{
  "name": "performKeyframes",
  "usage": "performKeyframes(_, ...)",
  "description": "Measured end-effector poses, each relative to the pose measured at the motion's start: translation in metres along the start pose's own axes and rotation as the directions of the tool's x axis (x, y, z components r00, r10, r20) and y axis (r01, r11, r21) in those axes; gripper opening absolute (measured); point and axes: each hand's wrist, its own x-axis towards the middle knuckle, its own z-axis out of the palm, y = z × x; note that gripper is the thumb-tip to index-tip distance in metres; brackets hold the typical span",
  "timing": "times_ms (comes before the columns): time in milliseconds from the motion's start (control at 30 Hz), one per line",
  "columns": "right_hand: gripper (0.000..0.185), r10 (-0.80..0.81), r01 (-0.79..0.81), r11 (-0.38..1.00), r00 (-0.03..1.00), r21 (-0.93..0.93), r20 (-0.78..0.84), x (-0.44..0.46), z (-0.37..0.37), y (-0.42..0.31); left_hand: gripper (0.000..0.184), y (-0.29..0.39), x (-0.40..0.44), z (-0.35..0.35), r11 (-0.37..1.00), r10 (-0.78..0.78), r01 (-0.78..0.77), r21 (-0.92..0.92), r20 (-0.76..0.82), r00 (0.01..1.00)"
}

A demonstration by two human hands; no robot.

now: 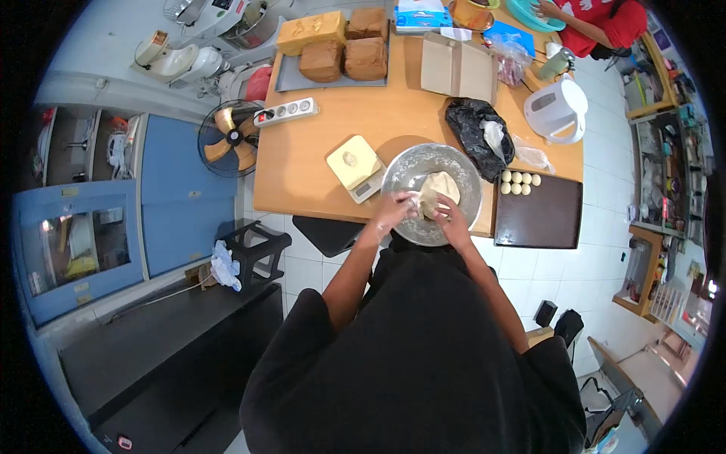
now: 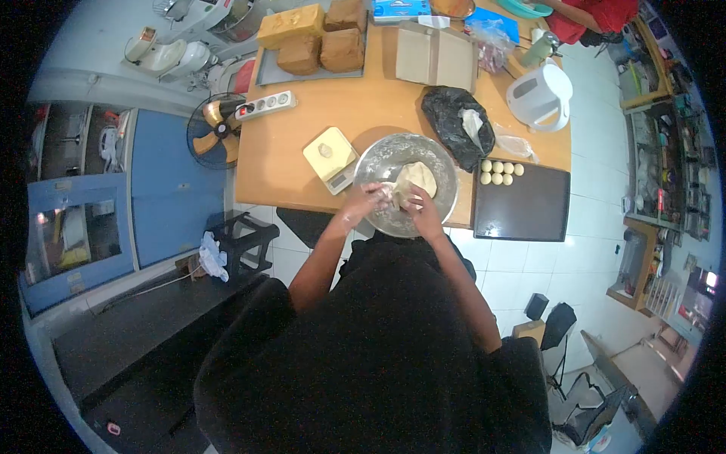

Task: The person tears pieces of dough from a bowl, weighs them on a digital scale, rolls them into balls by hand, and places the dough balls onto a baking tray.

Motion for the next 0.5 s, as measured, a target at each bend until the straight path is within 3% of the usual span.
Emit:
performKeyframes(100,0.048,0.058,-0.058,0.998,0.998,-0.009,0.0,0.002,-0.005,0.011,0.024,0.028,-0.008,-0.034,0.943,0.233,-0.253,-0.218,-0.114,0.966)
performKeyframes(167,0.046,0.114,-0.114,0.993,0.993,-0.009,0.0,0.004,-0.008,0.013,0.021,0.031,0.006,-0.063,0.954,0.223,-0.265,-0.141,-0.26,0.94)
performKeyframes(233,0.043,0.134,-0.133,0.988,0.991,-0.081,0.006,0.006,-0.009,0.02,0.016,0.027,0.028,-0.092,0.935,0.355,-0.283,0.215,-0.531,0.769)
performKeyframes(267,0.043,0.126,-0.125,0.989,0.992,-0.08,0.005,0.008,-0.008,0.02,0.016,0.023,0.038,-0.107,0.932,0.362,-0.288,0.219,-0.531,0.766)
performKeyframes(333,0.039,0.117,-0.118,0.989,0.993,-0.088,-0.014,0.01,-0.007,0.019,0.013,0.027,0.047,-0.127,0.827,0.523,-0.233,0.511,-0.549,0.652)
performKeyframes(500,0.037,0.166,-0.167,0.986,0.986,-0.012,-0.031,0.01,-0.008,0.028,0.01,0.036,0.054,-0.139,0.845,0.451,-0.113,0.523,-0.582,0.676)
